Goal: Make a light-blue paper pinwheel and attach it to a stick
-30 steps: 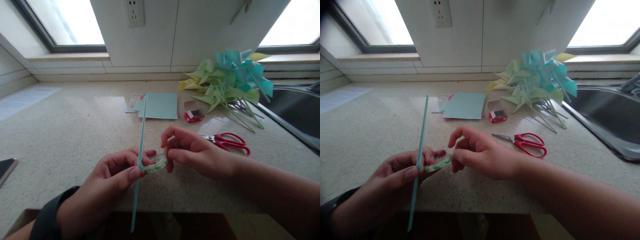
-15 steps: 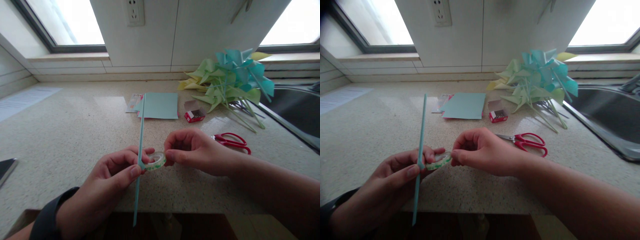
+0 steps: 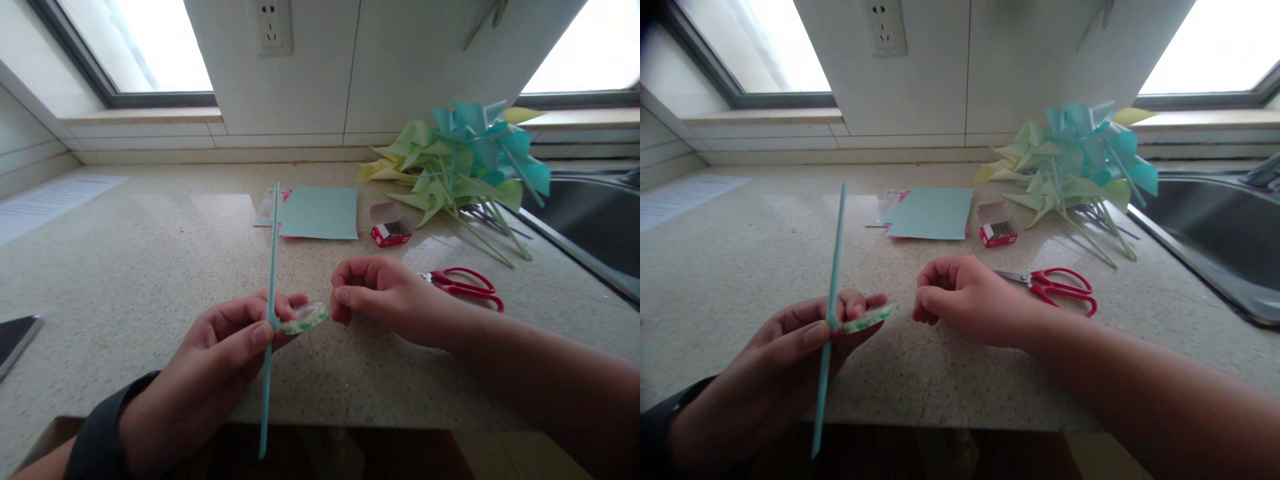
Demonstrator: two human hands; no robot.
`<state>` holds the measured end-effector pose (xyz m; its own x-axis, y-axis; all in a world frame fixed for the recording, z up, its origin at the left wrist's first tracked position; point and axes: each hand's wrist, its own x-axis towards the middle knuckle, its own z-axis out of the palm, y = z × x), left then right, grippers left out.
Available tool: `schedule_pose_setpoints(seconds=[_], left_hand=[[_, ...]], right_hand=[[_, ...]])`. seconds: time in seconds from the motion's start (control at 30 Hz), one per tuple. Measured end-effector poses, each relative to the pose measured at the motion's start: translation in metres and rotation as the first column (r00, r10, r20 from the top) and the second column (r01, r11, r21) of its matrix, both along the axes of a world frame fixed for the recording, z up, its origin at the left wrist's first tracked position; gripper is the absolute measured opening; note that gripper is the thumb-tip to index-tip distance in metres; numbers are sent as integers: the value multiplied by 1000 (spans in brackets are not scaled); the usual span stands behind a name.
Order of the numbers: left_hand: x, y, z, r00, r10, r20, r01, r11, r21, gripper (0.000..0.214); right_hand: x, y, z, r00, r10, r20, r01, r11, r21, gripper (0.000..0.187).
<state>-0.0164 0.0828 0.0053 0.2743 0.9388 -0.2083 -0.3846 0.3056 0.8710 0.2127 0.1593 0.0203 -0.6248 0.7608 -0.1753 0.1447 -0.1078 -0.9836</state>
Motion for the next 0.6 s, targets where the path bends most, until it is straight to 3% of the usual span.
schedule_pose_setpoints(seconds=[0.23,0.33,0.43,0.6], left_hand=[[-1,-1,2,977,-38,208,31,999,38,8],[1,-3,5,959,-61,278,56,998,29,8],[3,-3,6,943,-96,317,90,995,34,8],[6,-3,7,944,-79,320,77,997,21,9]], right_hand=[[4,5,-11,909,105,-404,-149,985,-81,12],[2,2,-9,921,185,-342,-194,981,10,24],[-2,-3,-4,927,265,-264,-242,963,117,25],[-8,-5,-3,938,239,-249,-186,958,219,18]])
